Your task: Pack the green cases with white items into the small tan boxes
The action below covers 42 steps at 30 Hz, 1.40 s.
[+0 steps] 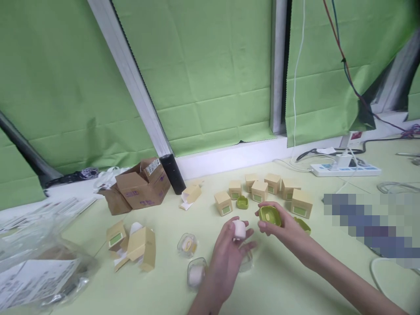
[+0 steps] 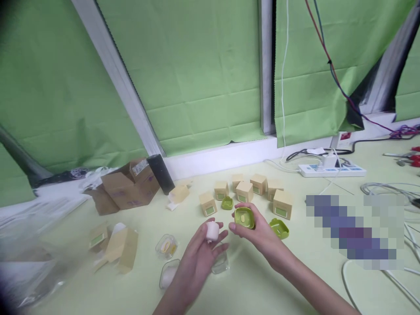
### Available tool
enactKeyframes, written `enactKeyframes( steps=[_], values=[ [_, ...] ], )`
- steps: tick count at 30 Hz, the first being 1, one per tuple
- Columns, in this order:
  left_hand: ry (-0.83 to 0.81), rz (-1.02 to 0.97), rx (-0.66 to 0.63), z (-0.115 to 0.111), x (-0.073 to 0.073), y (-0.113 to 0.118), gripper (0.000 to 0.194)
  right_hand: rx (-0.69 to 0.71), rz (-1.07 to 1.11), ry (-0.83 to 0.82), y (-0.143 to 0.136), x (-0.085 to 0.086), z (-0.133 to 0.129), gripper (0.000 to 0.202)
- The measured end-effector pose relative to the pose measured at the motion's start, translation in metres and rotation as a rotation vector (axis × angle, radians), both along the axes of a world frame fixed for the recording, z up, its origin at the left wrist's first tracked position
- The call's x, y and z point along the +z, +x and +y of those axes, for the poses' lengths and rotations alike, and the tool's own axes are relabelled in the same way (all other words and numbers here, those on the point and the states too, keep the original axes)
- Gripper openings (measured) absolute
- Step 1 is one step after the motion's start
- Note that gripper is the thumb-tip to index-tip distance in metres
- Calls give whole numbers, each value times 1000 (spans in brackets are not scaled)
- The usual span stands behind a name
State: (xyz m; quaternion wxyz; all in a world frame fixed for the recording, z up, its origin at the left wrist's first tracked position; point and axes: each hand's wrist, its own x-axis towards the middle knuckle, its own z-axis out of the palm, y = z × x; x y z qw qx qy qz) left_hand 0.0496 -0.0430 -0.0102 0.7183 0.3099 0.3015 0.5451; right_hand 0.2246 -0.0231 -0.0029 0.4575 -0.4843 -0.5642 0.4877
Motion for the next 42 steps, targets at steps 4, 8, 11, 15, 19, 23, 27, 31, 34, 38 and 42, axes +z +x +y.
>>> enactKeyframes(
  steps=[4,8,11,15,19,23,27,31,34,38,42],
  values=[
    [78,45,119,2,2,-1,30,101,-101,115,1,-3,-2,50],
    [87,104,165,0,1,0,31,138,-430,467,-3,-6,-5,39],
    [130,242,178,0,-3,1,26,93,-595,638,-7,-12,-6,35],
    [187,335,172,3,-11,4,32,24,-709,764,-11,-16,-5,34],
    [205,373,149,7,-16,5,34,26,-742,793,-10,-14,-5,34],
    [199,384,173,6,-19,5,33,28,-738,740,-9,-16,-5,38],
    [213,384,166,5,-18,6,31,18,-760,766,-8,-21,-4,35],
    [234,391,90,5,-14,5,32,-2,-820,848,-7,-19,-2,38],
    [262,404,36,5,-11,5,32,111,-748,858,-8,-14,-4,39],
    [250,453,4,3,-6,3,35,232,-594,729,-10,-7,-7,36],
    [233,456,-66,2,-3,1,38,266,-569,689,-10,-1,-10,37]
  ],
)
